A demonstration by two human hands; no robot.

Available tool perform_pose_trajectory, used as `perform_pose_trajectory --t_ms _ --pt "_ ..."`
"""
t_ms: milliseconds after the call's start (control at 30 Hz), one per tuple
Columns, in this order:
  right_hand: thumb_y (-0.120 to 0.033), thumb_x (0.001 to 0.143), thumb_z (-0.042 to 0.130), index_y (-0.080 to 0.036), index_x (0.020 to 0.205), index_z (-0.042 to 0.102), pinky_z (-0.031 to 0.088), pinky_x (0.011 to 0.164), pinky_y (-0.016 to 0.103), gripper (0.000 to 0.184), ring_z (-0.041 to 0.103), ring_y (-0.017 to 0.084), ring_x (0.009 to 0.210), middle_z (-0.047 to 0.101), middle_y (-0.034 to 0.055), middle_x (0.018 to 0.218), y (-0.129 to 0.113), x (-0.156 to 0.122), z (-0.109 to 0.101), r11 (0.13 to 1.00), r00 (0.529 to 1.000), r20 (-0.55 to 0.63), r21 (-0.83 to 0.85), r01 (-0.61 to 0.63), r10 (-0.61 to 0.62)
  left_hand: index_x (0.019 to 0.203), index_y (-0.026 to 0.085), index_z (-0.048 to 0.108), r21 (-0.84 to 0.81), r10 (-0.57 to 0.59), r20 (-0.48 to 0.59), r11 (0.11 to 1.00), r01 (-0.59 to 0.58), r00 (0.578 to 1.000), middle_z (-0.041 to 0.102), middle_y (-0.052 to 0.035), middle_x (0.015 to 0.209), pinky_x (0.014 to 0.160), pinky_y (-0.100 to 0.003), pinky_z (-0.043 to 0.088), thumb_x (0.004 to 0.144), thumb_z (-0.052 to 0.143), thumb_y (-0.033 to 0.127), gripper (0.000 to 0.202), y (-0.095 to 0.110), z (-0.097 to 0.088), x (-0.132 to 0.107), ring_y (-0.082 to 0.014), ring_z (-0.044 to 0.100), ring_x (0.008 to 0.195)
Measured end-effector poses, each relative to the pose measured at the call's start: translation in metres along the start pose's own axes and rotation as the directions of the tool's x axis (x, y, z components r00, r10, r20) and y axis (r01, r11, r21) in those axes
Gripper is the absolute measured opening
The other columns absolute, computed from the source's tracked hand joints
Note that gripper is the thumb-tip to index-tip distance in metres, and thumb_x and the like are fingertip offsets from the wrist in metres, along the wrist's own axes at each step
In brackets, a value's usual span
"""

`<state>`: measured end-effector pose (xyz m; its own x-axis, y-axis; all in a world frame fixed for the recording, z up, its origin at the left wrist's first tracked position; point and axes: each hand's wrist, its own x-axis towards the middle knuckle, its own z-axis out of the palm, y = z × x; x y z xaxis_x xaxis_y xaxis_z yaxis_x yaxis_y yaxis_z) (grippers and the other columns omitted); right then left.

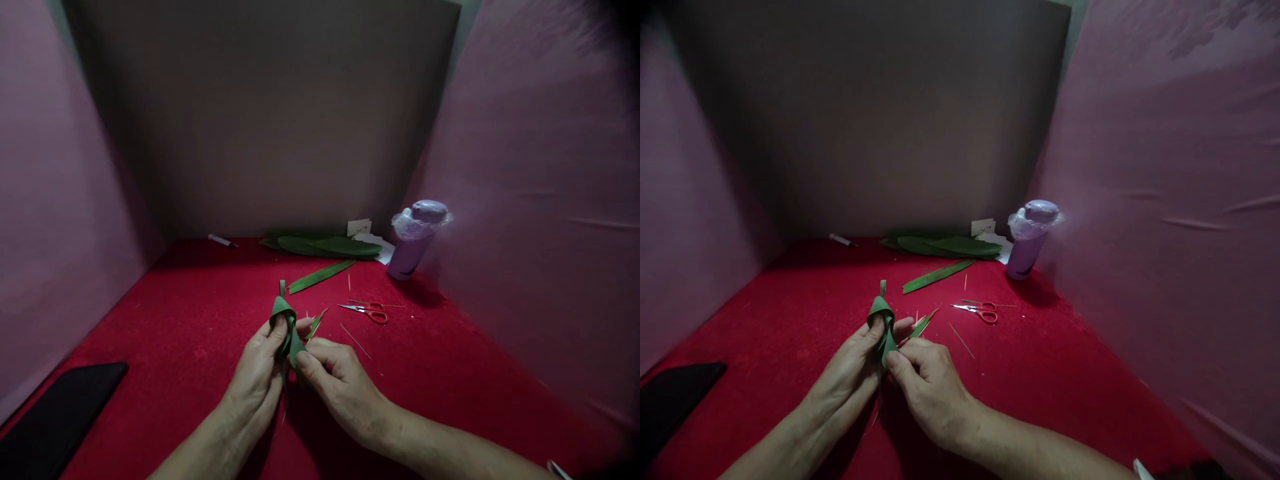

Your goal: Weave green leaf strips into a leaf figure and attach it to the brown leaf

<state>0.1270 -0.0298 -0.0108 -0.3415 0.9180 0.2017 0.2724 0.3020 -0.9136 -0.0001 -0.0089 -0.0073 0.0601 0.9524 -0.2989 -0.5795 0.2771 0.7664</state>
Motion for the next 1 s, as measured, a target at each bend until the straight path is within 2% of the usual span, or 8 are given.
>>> perform_pose_trajectory --t_ms 200,400,500,667,767,1000 --pt "-0.042 0.093 0.032 -0.015 0.062 0.042 0.027 0.053 0.022 0.042 0.033 0.008 0.058 0.038 -0.0023 0.063 0.0027 -0.0023 0.0021 0.999 0.999 0.037 0.039 -0.032 0.03 0.081 0.008 0.065 0.029 -0.005 -0.037 1.0 0.006 0.999 0.069 -0.0118 0.073 0.048 -0.021 0.045 0.082 0.056 0.029 0.023 -0.0007 -0.0006 0.0005 -0.012 0.057 0.051" --pt "-0.043 0.092 0.033 -0.015 0.063 0.045 0.025 0.05 0.022 0.042 0.031 0.008 0.056 0.036 -0.0024 0.061 0.0011 -0.002 0.0024 0.994 0.994 0.064 0.057 -0.092 0.088 0.079 0.008 0.065 0.072 -0.032 -0.065 0.997 0.036 0.997 0.068 -0.0096 0.068 0.041 -0.022 0.044 0.082 0.055 0.028 0.023 -0.0001 -0.0005 -0.002 -0.0113 0.054 0.044" --pt "-0.043 0.091 0.034 -0.014 0.062 0.046 0.026 0.051 0.022 0.042 0.03 0.008 0.056 0.035 -0.0021 0.062 0.0011 -0.0015 0.002 0.993 0.994 0.055 0.068 -0.094 0.09 0.076 0.007 0.065 0.057 -0.031 -0.059 0.998 0.034 0.998 0.066 -0.009 0.065 0.041 -0.021 0.044 0.082 0.055 0.028 0.023 0.0017 0.0012 -0.0037 -0.012 0.055 0.046" --pt "-0.047 0.091 0.032 -0.013 0.067 0.052 0.026 0.05 0.022 0.046 0.03 0.009 0.056 0.035 -0.0015 0.063 0.0005 -0.0008 0.0002 0.98 0.992 0.05 0.152 -0.124 0.118 0.078 0.008 0.065 0.003 -0.017 0.011 1.0 0.017 1.0 0.069 -0.0121 0.078 0.048 -0.023 0.048 0.076 0.063 0.025 0.018 0.0041 0.0032 -0.006 -0.0153 0.061 0.058" --pt "-0.05 0.09 0.031 -0.013 0.068 0.055 0.024 0.048 0.022 0.049 0.028 0.009 0.054 0.034 -0.0017 0.061 0.0005 -0.001 0.0001 0.975 0.989 0.055 0.171 -0.143 0.135 0.079 0.008 0.065 0.004 -0.024 0.005 1.0 0.024 1.0 0.069 -0.013 0.08 0.043 -0.022 0.045 0.074 0.065 0.026 0.018 0.0036 0.0034 -0.006 -0.0145 0.06 0.054" --pt "-0.053 0.089 0.033 -0.012 0.07 0.06 0.029 0.049 0.021 0.052 0.032 0.009 0.053 0.041 -0.0005 0.059 0.0002 -0.0019 0.0005 0.982 0.989 0.075 0.13 -0.135 0.126 0.075 0.008 0.064 -0.008 -0.05 -0.023 0.999 0.05 0.998 0.068 -0.0098 0.069 0.038 -0.016 0.039 0.078 0.06 0.021 0.014 0.0039 0.0052 -0.0069 -0.0109 0.057 0.05"
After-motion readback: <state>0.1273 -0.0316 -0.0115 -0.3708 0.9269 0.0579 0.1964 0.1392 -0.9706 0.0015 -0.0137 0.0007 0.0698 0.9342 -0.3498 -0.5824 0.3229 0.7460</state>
